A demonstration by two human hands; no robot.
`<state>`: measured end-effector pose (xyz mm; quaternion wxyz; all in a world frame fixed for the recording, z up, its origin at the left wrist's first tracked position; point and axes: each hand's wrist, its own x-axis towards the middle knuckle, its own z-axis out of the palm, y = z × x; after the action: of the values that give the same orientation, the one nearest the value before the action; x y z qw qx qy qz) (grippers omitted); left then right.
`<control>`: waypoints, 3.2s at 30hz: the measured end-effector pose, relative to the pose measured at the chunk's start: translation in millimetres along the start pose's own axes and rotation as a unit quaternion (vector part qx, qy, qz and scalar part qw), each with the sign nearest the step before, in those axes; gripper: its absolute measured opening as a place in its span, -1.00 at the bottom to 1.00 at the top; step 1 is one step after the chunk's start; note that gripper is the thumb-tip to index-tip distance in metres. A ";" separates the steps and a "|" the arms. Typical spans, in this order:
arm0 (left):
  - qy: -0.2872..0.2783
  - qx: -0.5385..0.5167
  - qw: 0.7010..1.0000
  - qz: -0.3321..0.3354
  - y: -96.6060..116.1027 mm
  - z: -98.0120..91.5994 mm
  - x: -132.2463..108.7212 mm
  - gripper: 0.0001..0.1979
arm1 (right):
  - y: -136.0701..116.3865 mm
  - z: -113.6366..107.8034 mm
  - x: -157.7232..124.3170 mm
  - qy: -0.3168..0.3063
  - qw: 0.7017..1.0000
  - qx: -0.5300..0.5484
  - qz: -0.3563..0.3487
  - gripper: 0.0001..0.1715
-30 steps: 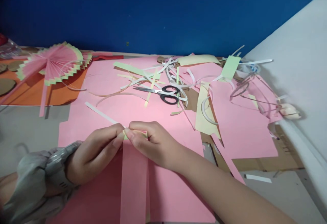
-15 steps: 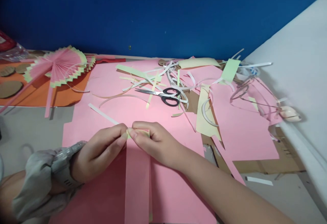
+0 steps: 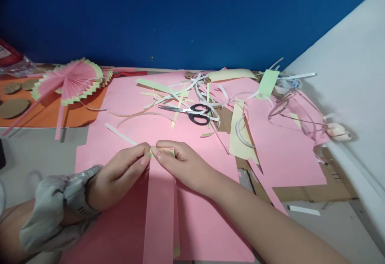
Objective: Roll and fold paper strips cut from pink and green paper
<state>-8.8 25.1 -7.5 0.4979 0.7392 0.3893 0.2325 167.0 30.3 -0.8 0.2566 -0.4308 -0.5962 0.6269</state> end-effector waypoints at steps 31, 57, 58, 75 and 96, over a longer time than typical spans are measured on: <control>0.013 0.193 0.980 0.036 7.2 3.7 -0.5 -0.80 | -2.7 3.1 0.2 0.000 0.999 -0.025 0.030 -0.62; 0.028 0.148 0.976 0.159 6.5 1.5 -5.3 -0.79 | 6.4 3.6 -7.3 0.028 0.953 -0.213 -0.215 -0.66; 0.028 0.147 0.975 0.162 5.8 1.8 -5.4 -0.79 | 6.0 3.5 -7.3 0.024 0.953 -0.212 -0.214 -0.66; 0.021 0.150 0.978 0.143 2.2 2.5 -5.1 -0.80 | 7.4 1.4 -6.2 -0.004 0.962 -0.194 -0.193 -0.64; 0.014 0.116 0.989 0.088 4.3 1.1 -3.0 -0.78 | 5.5 3.1 -5.4 -0.001 0.993 -0.088 -0.083 -0.61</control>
<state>-8.3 21.2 -3.9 0.3806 0.8200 0.3544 0.2392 168.1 23.3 -5.2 0.2679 -0.4003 -0.6830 0.5492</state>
